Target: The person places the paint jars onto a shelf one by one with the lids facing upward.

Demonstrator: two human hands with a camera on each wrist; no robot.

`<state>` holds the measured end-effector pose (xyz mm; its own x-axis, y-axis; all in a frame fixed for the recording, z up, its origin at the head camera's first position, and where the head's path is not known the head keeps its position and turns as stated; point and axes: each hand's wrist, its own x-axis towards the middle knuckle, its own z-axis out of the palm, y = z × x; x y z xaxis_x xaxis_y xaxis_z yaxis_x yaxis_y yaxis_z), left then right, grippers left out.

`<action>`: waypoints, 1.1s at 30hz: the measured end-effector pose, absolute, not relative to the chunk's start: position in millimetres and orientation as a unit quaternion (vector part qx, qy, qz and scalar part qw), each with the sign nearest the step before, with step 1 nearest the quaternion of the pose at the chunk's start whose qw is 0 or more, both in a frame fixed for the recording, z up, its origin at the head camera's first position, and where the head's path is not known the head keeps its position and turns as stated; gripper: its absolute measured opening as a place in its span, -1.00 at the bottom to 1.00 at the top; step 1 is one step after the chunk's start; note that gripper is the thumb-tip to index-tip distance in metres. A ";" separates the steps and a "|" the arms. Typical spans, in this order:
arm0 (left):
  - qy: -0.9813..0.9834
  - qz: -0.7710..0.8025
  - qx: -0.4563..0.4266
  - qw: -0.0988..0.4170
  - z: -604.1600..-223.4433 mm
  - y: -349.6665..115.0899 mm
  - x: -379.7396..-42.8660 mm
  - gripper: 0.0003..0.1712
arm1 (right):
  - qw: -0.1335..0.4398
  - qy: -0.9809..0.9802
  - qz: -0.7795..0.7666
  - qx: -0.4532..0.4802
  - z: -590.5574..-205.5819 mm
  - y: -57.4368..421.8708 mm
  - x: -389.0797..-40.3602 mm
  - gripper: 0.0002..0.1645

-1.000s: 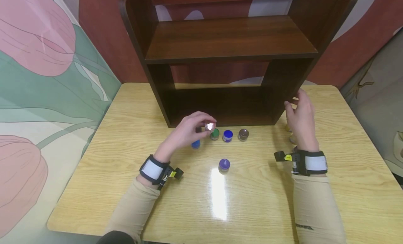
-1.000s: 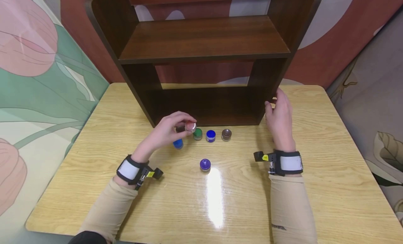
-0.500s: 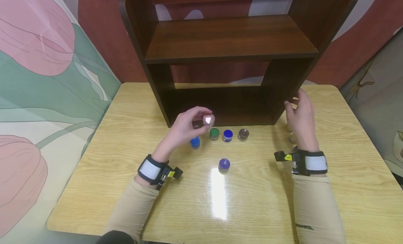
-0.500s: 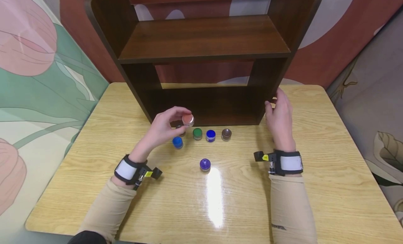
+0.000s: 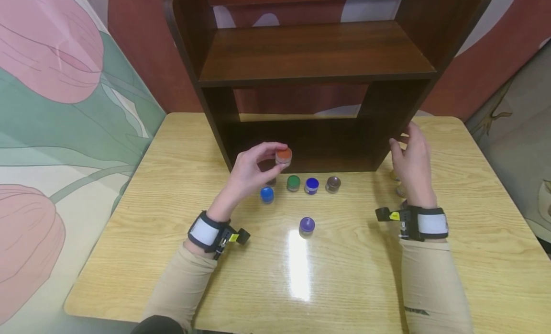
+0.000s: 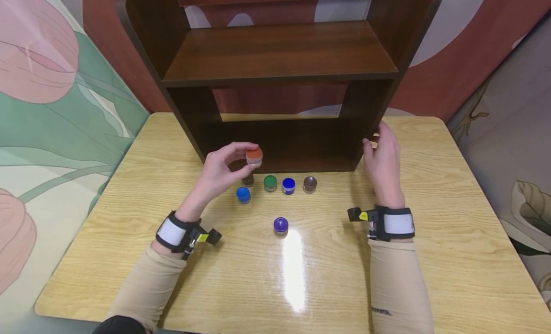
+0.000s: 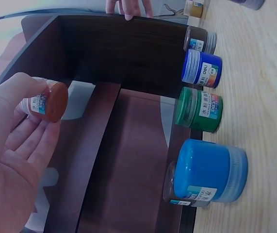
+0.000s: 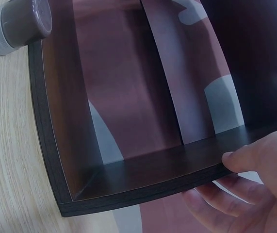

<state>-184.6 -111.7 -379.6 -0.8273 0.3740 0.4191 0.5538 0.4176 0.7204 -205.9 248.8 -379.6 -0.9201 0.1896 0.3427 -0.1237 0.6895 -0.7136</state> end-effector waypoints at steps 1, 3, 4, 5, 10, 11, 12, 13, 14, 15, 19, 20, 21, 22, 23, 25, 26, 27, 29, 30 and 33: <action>-0.834 -0.465 -0.280 0.100 -379.3 -111.8 -184.6 -0.50 | 0.199 -0.898 0.392 -0.020 -379.4 249.1 -205.8 -0.47; -0.830 -0.469 -0.283 0.108 -378.6 -111.8 -184.8 -0.50 | 0.201 -0.897 0.394 -0.018 -379.1 249.5 -205.7 -0.48; -0.828 -0.471 -0.284 0.112 -378.2 -111.9 -184.7 -0.49 | 0.201 -0.897 0.394 -0.018 -378.8 249.6 -205.7 -0.48; -0.826 -0.472 -0.286 0.117 -377.8 -112.0 -184.6 -0.49 | 0.201 -0.897 0.392 -0.019 -378.5 249.6 -205.5 -0.48; -0.818 -0.475 -0.292 0.144 -375.3 -112.8 -184.9 -0.50 | 0.201 -0.899 0.388 -0.020 -377.5 249.8 -205.5 -0.47; -0.816 -0.475 -0.294 0.150 -374.6 -112.9 -185.1 -0.50 | 0.202 -0.899 0.388 -0.020 -377.4 250.0 -205.6 -0.47; -0.815 -0.476 -0.294 0.155 -373.9 -113.1 -185.1 -0.50 | 0.203 -0.899 0.389 -0.019 -377.2 250.1 -205.8 -0.48; -0.814 -0.477 -0.293 0.158 -373.1 -113.2 -185.1 -0.50 | 0.204 -0.898 0.389 -0.019 -377.0 250.2 -205.8 -0.48; -0.812 -0.478 -0.293 0.162 -372.3 -113.4 -185.0 -0.51 | 0.204 -0.898 0.389 -0.019 -376.7 250.2 -205.7 -0.48; -0.810 -0.480 -0.293 0.164 -371.6 -113.7 -184.9 -0.51 | 0.204 -0.898 0.390 -0.019 -376.4 250.3 -205.7 -0.48; -0.806 -0.482 -0.294 0.178 -367.8 -114.6 -184.3 -0.52 | 0.205 -0.897 0.391 -0.020 -375.4 250.5 -205.2 -0.48; -0.804 -0.483 -0.294 0.181 -366.8 -114.9 -184.1 -0.51 | 0.205 -0.896 0.392 -0.020 -375.2 250.6 -205.1 -0.48; -0.804 -0.483 -0.294 0.184 -366.3 -115.2 -184.2 -0.51 | 0.204 -0.897 0.391 -0.021 -375.1 250.7 -205.1 -0.48; -0.804 -0.481 -0.294 0.188 -365.5 -115.5 -184.1 -0.51 | 0.204 -0.897 0.391 -0.021 -375.0 250.7 -204.9 -0.48; -0.804 -0.480 -0.294 0.189 -365.0 -115.9 -184.0 -0.50 | 0.205 -0.897 0.390 -0.021 -375.0 250.8 -204.8 -0.49; -0.807 -0.476 -0.292 0.194 -364.6 -116.5 -183.5 -0.49 | 0.207 -0.896 0.392 -0.018 -375.3 250.7 -204.7 -0.50; -0.808 -0.473 -0.291 0.197 -364.8 -116.8 -183.3 -0.49 | 0.208 -0.896 0.392 -0.016 -375.6 250.6 -204.6 -0.50; -0.809 -0.471 -0.290 0.200 -365.2 -117.0 -183.0 -0.49 | 0.207 -0.896 0.392 -0.014 -376.0 250.5 -204.6 -0.50; -0.812 -0.465 -0.287 0.204 -366.0 -117.6 -181.9 -0.48 | 0.209 -0.895 0.395 -0.010 -377.2 250.2 -204.5 -0.51; -0.814 -0.462 -0.286 0.207 -366.4 -117.9 -181.4 -0.48 | 0.209 -0.894 0.396 -0.008 -378.0 250.0 -204.6 -0.52; -0.816 -0.458 -0.280 0.213 -367.8 -118.6 -179.9 -0.47 | 0.208 -0.893 0.398 -0.007 -380.0 249.4 -204.8 -0.51</action>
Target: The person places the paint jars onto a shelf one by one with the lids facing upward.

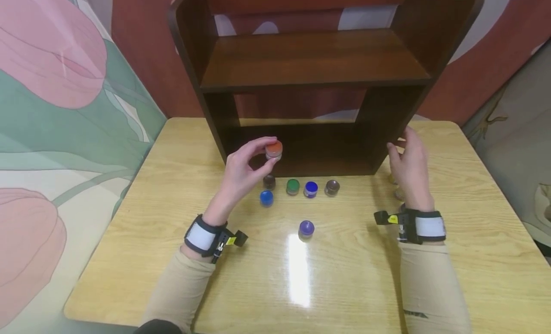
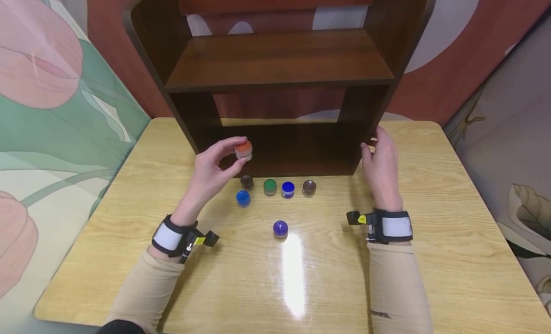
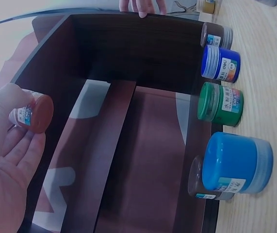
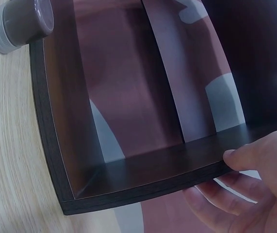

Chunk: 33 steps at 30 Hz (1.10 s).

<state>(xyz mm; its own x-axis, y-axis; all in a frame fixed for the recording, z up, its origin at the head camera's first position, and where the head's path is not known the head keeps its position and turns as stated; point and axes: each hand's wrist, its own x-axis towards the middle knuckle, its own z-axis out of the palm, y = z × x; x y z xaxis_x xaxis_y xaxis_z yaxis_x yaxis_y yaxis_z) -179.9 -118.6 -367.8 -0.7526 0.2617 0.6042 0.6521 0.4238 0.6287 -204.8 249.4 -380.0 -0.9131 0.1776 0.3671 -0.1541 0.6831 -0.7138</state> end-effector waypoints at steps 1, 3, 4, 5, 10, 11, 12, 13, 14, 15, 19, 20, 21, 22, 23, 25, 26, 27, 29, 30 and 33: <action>-0.817 -0.456 -0.278 0.215 -368.5 -119.1 -180.1 -0.47 | 0.210 -0.893 0.398 -0.006 -380.8 249.1 -205.3 -0.51; -0.820 -0.453 -0.275 0.218 -369.8 -120.0 -180.8 -0.48 | 0.211 -0.892 0.399 -0.003 -382.3 248.7 -206.2 -0.50; -0.820 -0.452 -0.274 0.218 -370.9 -120.5 -181.4 -0.48 | 0.212 -0.892 0.399 -0.001 -383.1 248.6 -206.6 -0.50; -0.821 -0.451 -0.273 0.219 -372.1 -121.0 -182.1 -0.48 | 0.212 -0.892 0.399 0.001 -384.1 248.4 -207.3 -0.50; -0.823 -0.446 -0.271 0.225 -376.6 -124.2 -184.5 -0.48 | 0.213 -0.892 0.398 0.012 -392.2 247.9 -212.5 -0.54; -0.823 -0.446 -0.271 0.225 -377.1 -124.5 -185.0 -0.48 | 0.213 -0.892 0.399 0.012 -393.7 247.7 -213.7 -0.54; -0.822 -0.447 -0.271 0.225 -377.5 -124.7 -185.6 -0.47 | 0.213 -0.892 0.399 0.013 -395.1 247.7 -215.0 -0.55; -0.821 -0.448 -0.273 0.224 -377.9 -124.6 -186.4 -0.47 | 0.214 -0.892 0.398 0.014 -396.0 247.6 -216.2 -0.55; -0.821 -0.448 -0.274 0.224 -378.2 -124.5 -187.2 -0.47 | 0.215 -0.891 0.399 0.014 -396.7 247.5 -217.4 -0.55; -0.820 -0.448 -0.275 0.224 -378.5 -124.3 -188.2 -0.46 | 0.216 -0.890 0.400 0.015 -397.2 247.5 -218.6 -0.55; -0.817 -0.450 -0.284 0.222 -380.1 -123.0 -191.9 -0.47 | 0.216 -0.889 0.404 0.018 -398.3 247.6 -221.7 -0.54; -0.817 -0.449 -0.285 0.223 -381.0 -122.8 -192.7 -0.47 | 0.216 -0.888 0.405 0.019 -398.8 247.8 -222.4 -0.53; -0.816 -0.449 -0.286 0.224 -381.9 -122.6 -193.5 -0.48 | 0.214 -0.888 0.406 0.019 -399.3 248.1 -222.7 -0.53; -0.816 -0.448 -0.286 0.226 -382.7 -122.5 -194.0 -0.48 | 0.213 -0.888 0.407 0.019 -400.0 248.4 -223.0 -0.52; -0.816 -0.448 -0.287 0.228 -383.5 -122.4 -194.5 -0.49 | 0.213 -0.889 0.406 0.019 -400.9 248.7 -223.4 -0.52; -0.814 -0.448 -0.288 0.232 -385.3 -122.3 -195.0 -0.48 | 0.214 -0.888 0.406 0.020 -403.1 249.4 -224.7 -0.53; -0.813 -0.448 -0.288 0.234 -385.9 -122.3 -195.3 -0.48 | 0.216 -0.888 0.404 0.020 -403.9 249.7 -225.2 -0.53; -0.812 -0.449 -0.288 0.236 -386.2 -122.2 -195.4 -0.48 | 0.217 -0.889 0.403 0.020 -404.7 250.1 -225.5 -0.53; -0.811 -0.449 -0.289 0.240 -386.3 -122.0 -195.5 -0.48 | 0.220 -0.889 0.401 0.019 -406.0 250.6 -226.2 -0.53; -0.810 -0.449 -0.289 0.242 -386.3 -121.8 -195.9 -0.48 | 0.220 -0.889 0.402 0.019 -406.2 250.8 -226.4 -0.53; -0.806 -0.450 -0.291 0.252 -385.0 -121.4 -197.0 -0.50 | 0.218 -0.889 0.403 0.015 -405.8 251.3 -226.2 -0.53</action>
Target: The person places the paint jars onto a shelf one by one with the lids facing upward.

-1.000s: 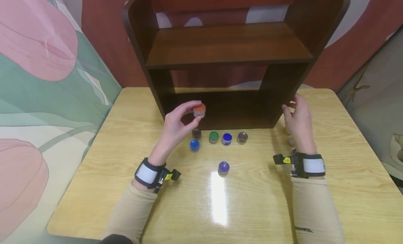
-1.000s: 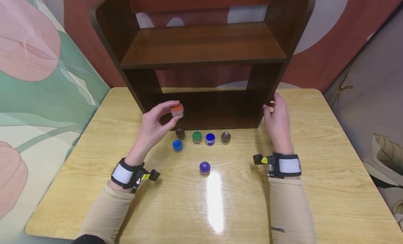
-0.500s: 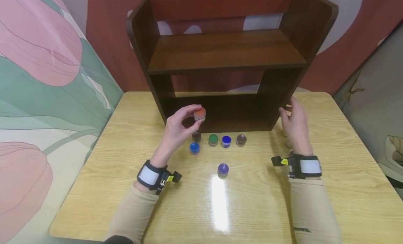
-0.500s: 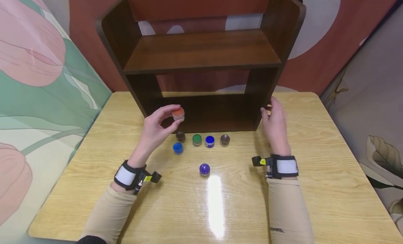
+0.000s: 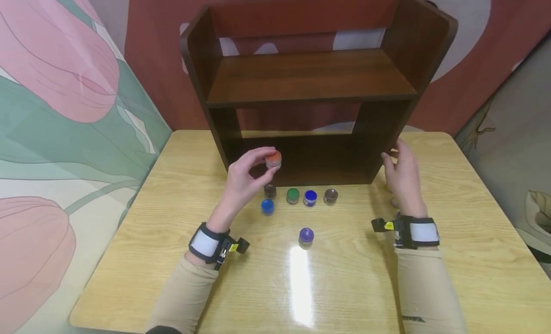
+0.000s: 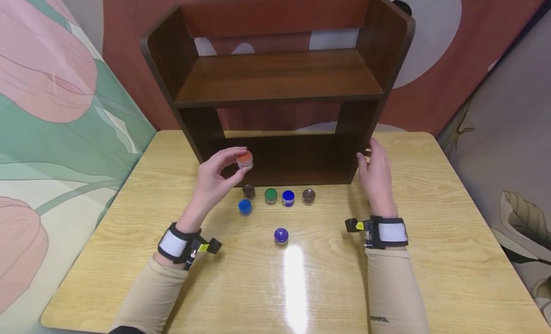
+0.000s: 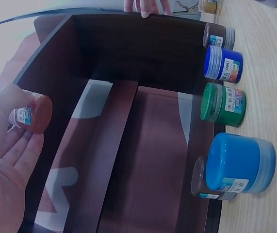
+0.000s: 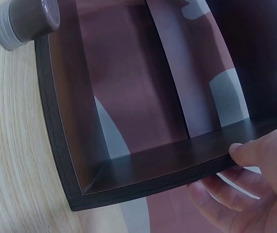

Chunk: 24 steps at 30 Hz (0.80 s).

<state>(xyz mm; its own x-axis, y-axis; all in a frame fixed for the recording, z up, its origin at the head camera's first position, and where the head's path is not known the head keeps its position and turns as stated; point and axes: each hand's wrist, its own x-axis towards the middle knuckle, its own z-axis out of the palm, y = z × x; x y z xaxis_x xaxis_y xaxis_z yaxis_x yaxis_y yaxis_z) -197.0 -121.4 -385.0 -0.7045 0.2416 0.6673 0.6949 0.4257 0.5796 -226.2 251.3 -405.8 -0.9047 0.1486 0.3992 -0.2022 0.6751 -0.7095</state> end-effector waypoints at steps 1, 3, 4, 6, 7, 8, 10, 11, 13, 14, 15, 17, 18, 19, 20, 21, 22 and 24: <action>-0.805 -0.450 -0.290 0.255 -384.7 -121.3 -197.4 -0.51 | 0.216 -0.888 0.405 0.014 -405.7 251.4 -225.9 -0.53; -0.804 -0.449 -0.287 0.261 -384.2 -121.4 -198.3 -0.53 | 0.214 -0.888 0.407 0.013 -405.3 251.6 -225.7 -0.53; -0.803 -0.451 -0.286 0.264 -383.9 -121.5 -198.5 -0.54 | 0.214 -0.887 0.408 0.013 -405.3 251.7 -225.8 -0.53; -0.802 -0.453 -0.283 0.268 -383.4 -122.1 -198.8 -0.55 | 0.214 -0.887 0.409 0.013 -405.3 251.7 -225.9 -0.53; -0.801 -0.456 -0.282 0.267 -383.3 -122.5 -198.9 -0.56 | 0.215 -0.887 0.409 0.014 -405.4 251.6 -226.1 -0.53; -0.799 -0.460 -0.280 0.266 -383.3 -122.8 -199.0 -0.56 | 0.216 -0.887 0.408 0.014 -405.4 251.5 -226.0 -0.53; -0.796 -0.470 -0.277 0.262 -383.6 -123.6 -198.9 -0.55 | 0.217 -0.887 0.407 0.016 -405.8 251.2 -226.0 -0.53; -0.794 -0.475 -0.275 0.260 -383.9 -123.8 -198.8 -0.55 | 0.218 -0.887 0.406 0.016 -405.9 251.1 -225.9 -0.53; -0.792 -0.483 -0.272 0.257 -384.5 -124.2 -198.6 -0.55 | 0.218 -0.888 0.406 0.017 -405.9 250.9 -225.5 -0.53; -0.791 -0.486 -0.270 0.256 -384.7 -124.2 -198.6 -0.55 | 0.217 -0.888 0.406 0.018 -405.7 250.8 -225.2 -0.53; -0.790 -0.488 -0.269 0.256 -384.8 -124.1 -198.5 -0.55 | 0.216 -0.887 0.407 0.018 -405.8 250.7 -225.0 -0.53; -0.790 -0.490 -0.267 0.256 -384.8 -123.7 -198.3 -0.54 | 0.214 -0.887 0.408 0.018 -405.6 250.7 -224.6 -0.52; -0.790 -0.490 -0.266 0.256 -384.8 -123.5 -198.3 -0.53 | 0.213 -0.887 0.408 0.018 -405.4 250.8 -224.4 -0.52; -0.789 -0.490 -0.266 0.256 -384.4 -123.1 -198.2 -0.53 | 0.212 -0.887 0.409 0.018 -405.4 251.1 -224.3 -0.52; -0.790 -0.490 -0.265 0.256 -384.1 -122.6 -198.2 -0.53 | 0.211 -0.888 0.409 0.018 -405.3 251.3 -224.2 -0.52; -0.790 -0.490 -0.266 0.257 -383.9 -122.4 -198.2 -0.53 | 0.211 -0.888 0.409 0.017 -405.4 251.6 -224.4 -0.52; -0.790 -0.489 -0.266 0.257 -383.5 -121.9 -198.3 -0.53 | 0.211 -0.888 0.409 0.017 -405.4 251.9 -224.6 -0.52; -0.789 -0.489 -0.268 0.259 -382.7 -121.1 -198.2 -0.53 | 0.212 -0.888 0.407 0.017 -405.4 252.5 -225.0 -0.52</action>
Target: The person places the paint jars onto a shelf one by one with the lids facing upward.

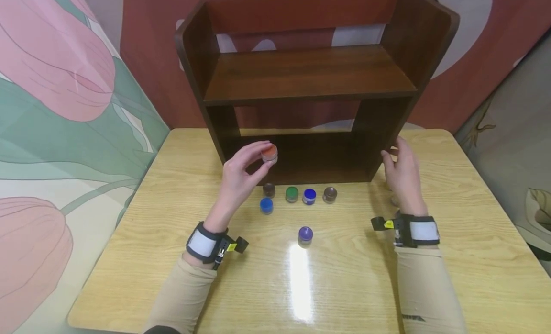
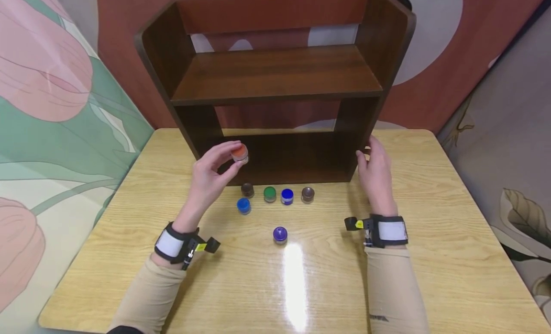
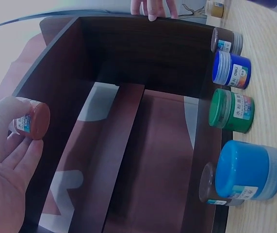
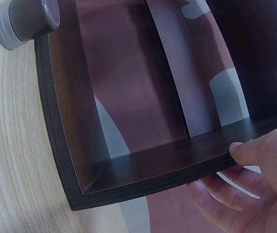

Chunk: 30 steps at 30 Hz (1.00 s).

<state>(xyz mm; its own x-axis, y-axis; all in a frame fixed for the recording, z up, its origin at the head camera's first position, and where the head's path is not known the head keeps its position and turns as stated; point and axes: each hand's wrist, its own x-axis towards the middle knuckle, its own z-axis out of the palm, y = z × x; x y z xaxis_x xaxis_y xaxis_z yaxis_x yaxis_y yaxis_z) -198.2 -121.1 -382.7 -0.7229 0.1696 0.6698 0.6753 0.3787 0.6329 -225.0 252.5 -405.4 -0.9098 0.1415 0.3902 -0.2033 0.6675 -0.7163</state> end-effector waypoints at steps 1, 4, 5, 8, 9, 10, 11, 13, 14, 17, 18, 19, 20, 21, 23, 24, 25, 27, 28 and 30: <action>-0.788 -0.489 -0.269 0.260 -382.2 -120.8 -198.0 -0.53 | 0.212 -0.888 0.407 0.018 -405.4 252.6 -225.3 -0.53; -0.788 -0.487 -0.271 0.262 -380.8 -119.9 -197.4 -0.51 | 0.215 -0.888 0.406 0.019 -405.2 252.5 -225.6 -0.53; -0.788 -0.487 -0.272 0.262 -380.2 -119.6 -196.9 -0.51 | 0.215 -0.888 0.406 0.020 -405.1 252.4 -225.5 -0.53; -0.792 -0.482 -0.270 0.260 -378.7 -118.7 -195.2 -0.48 | 0.216 -0.888 0.405 0.020 -405.0 252.0 -225.6 -0.53; -0.794 -0.480 -0.268 0.258 -378.1 -118.4 -194.4 -0.48 | 0.216 -0.888 0.405 0.020 -405.1 251.9 -225.7 -0.53; -0.796 -0.478 -0.268 0.256 -377.4 -118.2 -193.6 -0.47 | 0.217 -0.888 0.405 0.020 -405.3 251.8 -226.0 -0.53; -0.797 -0.478 -0.269 0.254 -376.6 -117.7 -192.7 -0.47 | 0.218 -0.888 0.404 0.020 -405.6 251.7 -226.2 -0.53; -0.798 -0.476 -0.270 0.253 -375.1 -117.1 -191.2 -0.47 | 0.220 -0.888 0.403 0.020 -406.3 251.8 -226.5 -0.54; -0.798 -0.476 -0.271 0.252 -374.5 -116.7 -190.6 -0.47 | 0.221 -0.888 0.403 0.020 -406.8 252.0 -226.5 -0.54; -0.798 -0.473 -0.270 0.256 -373.1 -116.5 -189.2 -0.49 | 0.221 -0.888 0.402 0.020 -406.7 252.5 -226.2 -0.55; -0.799 -0.471 -0.269 0.258 -372.8 -116.6 -189.0 -0.49 | 0.221 -0.889 0.401 0.020 -406.7 252.8 -226.2 -0.55; -0.799 -0.471 -0.268 0.259 -372.7 -116.7 -188.8 -0.49 | 0.221 -0.889 0.401 0.019 -406.7 252.9 -226.2 -0.55; -0.800 -0.470 -0.267 0.261 -372.6 -116.9 -188.6 -0.49 | 0.221 -0.889 0.401 0.020 -406.8 253.1 -226.4 -0.55; -0.799 -0.471 -0.266 0.262 -372.5 -117.0 -188.5 -0.49 | 0.220 -0.889 0.401 0.020 -406.8 253.2 -226.5 -0.55; -0.797 -0.475 -0.266 0.262 -372.5 -117.0 -188.6 -0.49 | 0.221 -0.888 0.402 0.020 -406.9 253.3 -226.6 -0.55; -0.796 -0.476 -0.266 0.261 -372.4 -117.1 -188.6 -0.49 | 0.221 -0.888 0.403 0.021 -407.1 253.3 -226.9 -0.55; -0.796 -0.478 -0.265 0.261 -372.3 -117.2 -188.5 -0.49 | 0.221 -0.888 0.404 0.020 -407.2 253.3 -226.9 -0.55; -0.795 -0.480 -0.264 0.260 -371.7 -117.4 -187.8 -0.48 | 0.221 -0.887 0.406 0.021 -406.9 252.9 -226.8 -0.55; -0.795 -0.481 -0.263 0.260 -371.2 -117.5 -187.4 -0.49 | 0.221 -0.886 0.406 0.022 -406.6 252.7 -226.6 -0.54; -0.797 -0.480 -0.260 0.260 -370.1 -117.7 -186.2 -0.48 | 0.220 -0.886 0.407 0.022 -406.5 252.2 -227.0 -0.54</action>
